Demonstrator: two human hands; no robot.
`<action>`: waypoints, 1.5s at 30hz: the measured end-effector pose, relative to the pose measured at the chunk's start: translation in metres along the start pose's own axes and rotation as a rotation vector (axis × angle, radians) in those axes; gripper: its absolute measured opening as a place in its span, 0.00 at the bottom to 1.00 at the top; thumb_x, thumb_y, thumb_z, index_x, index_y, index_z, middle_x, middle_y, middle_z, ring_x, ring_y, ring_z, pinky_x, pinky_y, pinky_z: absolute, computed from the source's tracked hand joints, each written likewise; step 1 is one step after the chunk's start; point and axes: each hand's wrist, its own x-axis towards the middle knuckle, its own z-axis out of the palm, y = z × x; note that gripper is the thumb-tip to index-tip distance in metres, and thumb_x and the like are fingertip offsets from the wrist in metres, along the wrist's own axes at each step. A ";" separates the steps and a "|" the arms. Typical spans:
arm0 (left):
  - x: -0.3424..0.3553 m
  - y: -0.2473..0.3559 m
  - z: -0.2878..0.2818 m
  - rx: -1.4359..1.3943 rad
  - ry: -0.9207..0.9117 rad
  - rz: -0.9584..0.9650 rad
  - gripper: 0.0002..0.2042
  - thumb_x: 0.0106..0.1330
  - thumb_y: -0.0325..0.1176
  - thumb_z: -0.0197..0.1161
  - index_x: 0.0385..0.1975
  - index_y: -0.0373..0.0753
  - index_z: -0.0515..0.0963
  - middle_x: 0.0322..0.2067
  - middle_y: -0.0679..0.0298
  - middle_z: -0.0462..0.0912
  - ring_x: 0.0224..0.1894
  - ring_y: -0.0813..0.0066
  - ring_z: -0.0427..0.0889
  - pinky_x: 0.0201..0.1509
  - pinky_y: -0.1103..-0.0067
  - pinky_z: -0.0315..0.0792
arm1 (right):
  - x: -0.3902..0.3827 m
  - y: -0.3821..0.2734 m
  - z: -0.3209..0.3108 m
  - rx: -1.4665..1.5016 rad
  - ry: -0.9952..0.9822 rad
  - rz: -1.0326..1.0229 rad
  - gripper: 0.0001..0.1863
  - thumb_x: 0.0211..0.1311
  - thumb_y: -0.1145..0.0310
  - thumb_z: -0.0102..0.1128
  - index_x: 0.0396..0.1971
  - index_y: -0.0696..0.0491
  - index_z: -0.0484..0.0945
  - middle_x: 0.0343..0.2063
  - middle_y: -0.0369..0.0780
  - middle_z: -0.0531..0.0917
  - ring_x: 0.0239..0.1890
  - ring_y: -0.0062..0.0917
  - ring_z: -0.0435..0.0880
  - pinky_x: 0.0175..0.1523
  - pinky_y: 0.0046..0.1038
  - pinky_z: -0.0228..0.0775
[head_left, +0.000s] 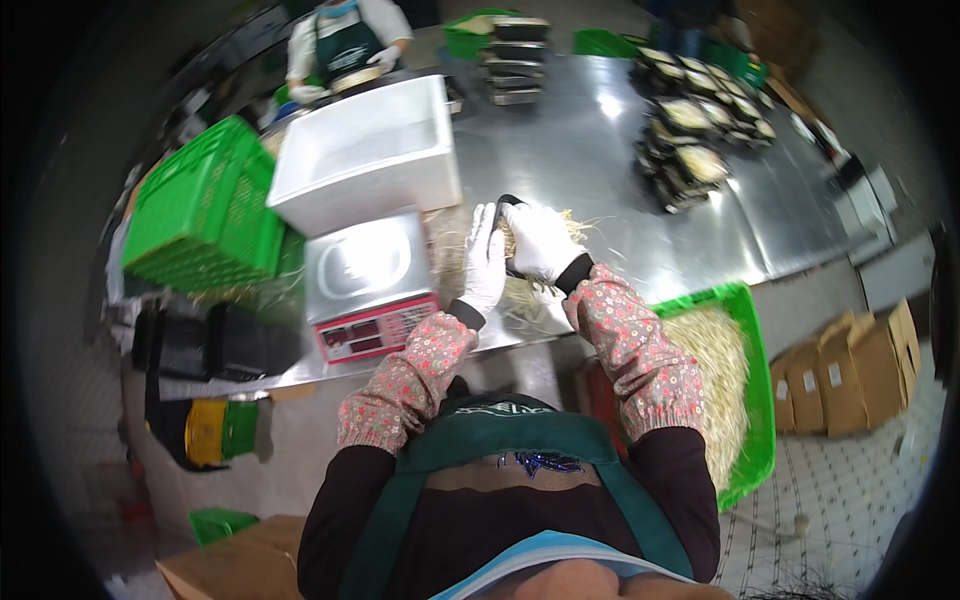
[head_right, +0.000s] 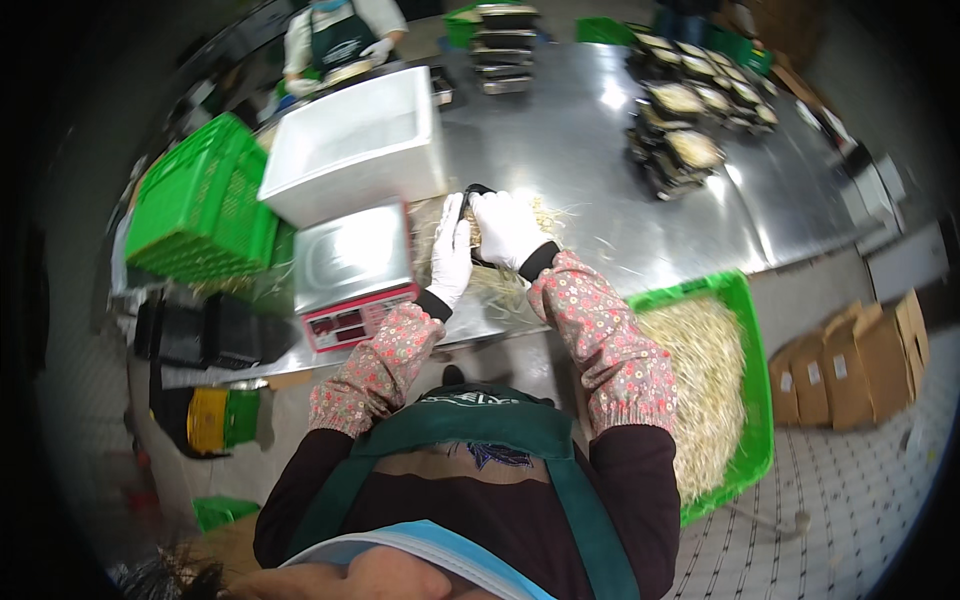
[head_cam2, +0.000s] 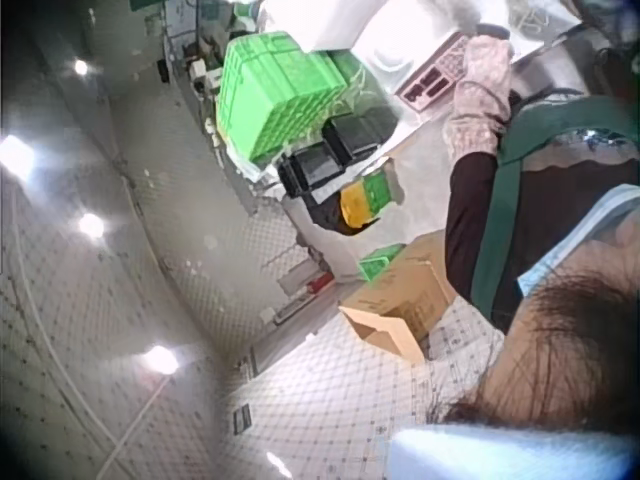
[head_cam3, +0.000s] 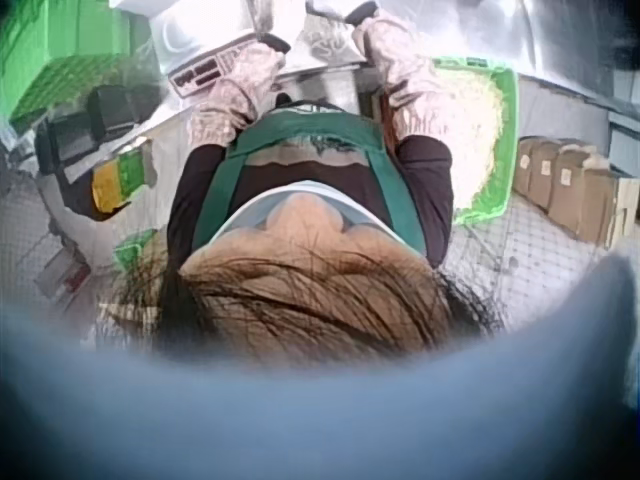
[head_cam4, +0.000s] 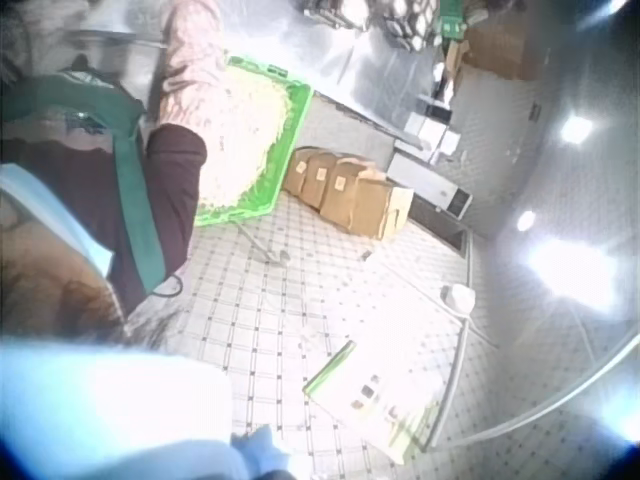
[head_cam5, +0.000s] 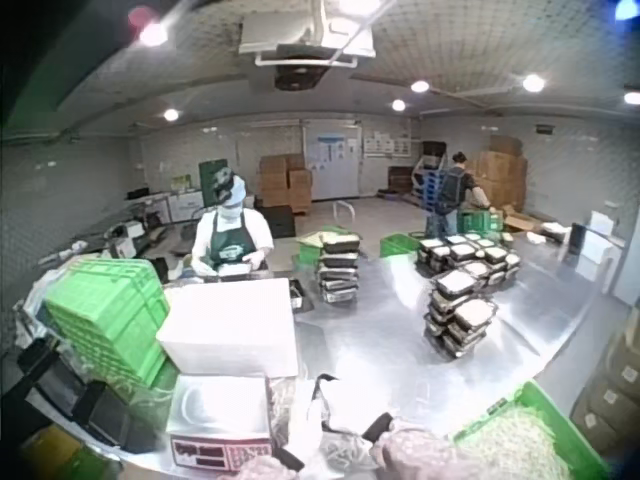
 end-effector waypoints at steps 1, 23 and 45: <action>0.001 -0.024 -0.026 -0.124 0.046 -0.035 0.22 0.75 0.35 0.44 0.67 0.35 0.61 0.68 0.51 0.59 0.71 0.60 0.56 0.73 0.71 0.49 | 0.022 -0.017 0.019 -0.002 -0.058 -0.036 0.21 0.41 0.69 0.64 0.39 0.59 0.74 0.31 0.47 0.81 0.37 0.42 0.80 0.43 0.38 0.73; 0.012 -0.139 -0.211 0.780 -0.240 -0.035 0.26 0.72 0.44 0.45 0.70 0.55 0.56 0.68 0.56 0.60 0.68 0.60 0.63 0.65 0.57 0.61 | 0.120 -0.080 0.181 0.371 -0.405 -0.182 0.48 0.37 0.51 0.75 0.58 0.62 0.67 0.54 0.53 0.73 0.56 0.46 0.72 0.63 0.37 0.64; 0.008 -0.128 -0.211 0.718 -0.127 -0.072 0.26 0.70 0.36 0.49 0.69 0.46 0.59 0.65 0.53 0.64 0.67 0.57 0.62 0.68 0.63 0.59 | 0.092 0.034 0.064 0.429 -0.508 0.257 0.14 0.53 0.61 0.69 0.28 0.57 0.83 0.21 0.44 0.83 0.24 0.29 0.83 0.32 0.29 0.73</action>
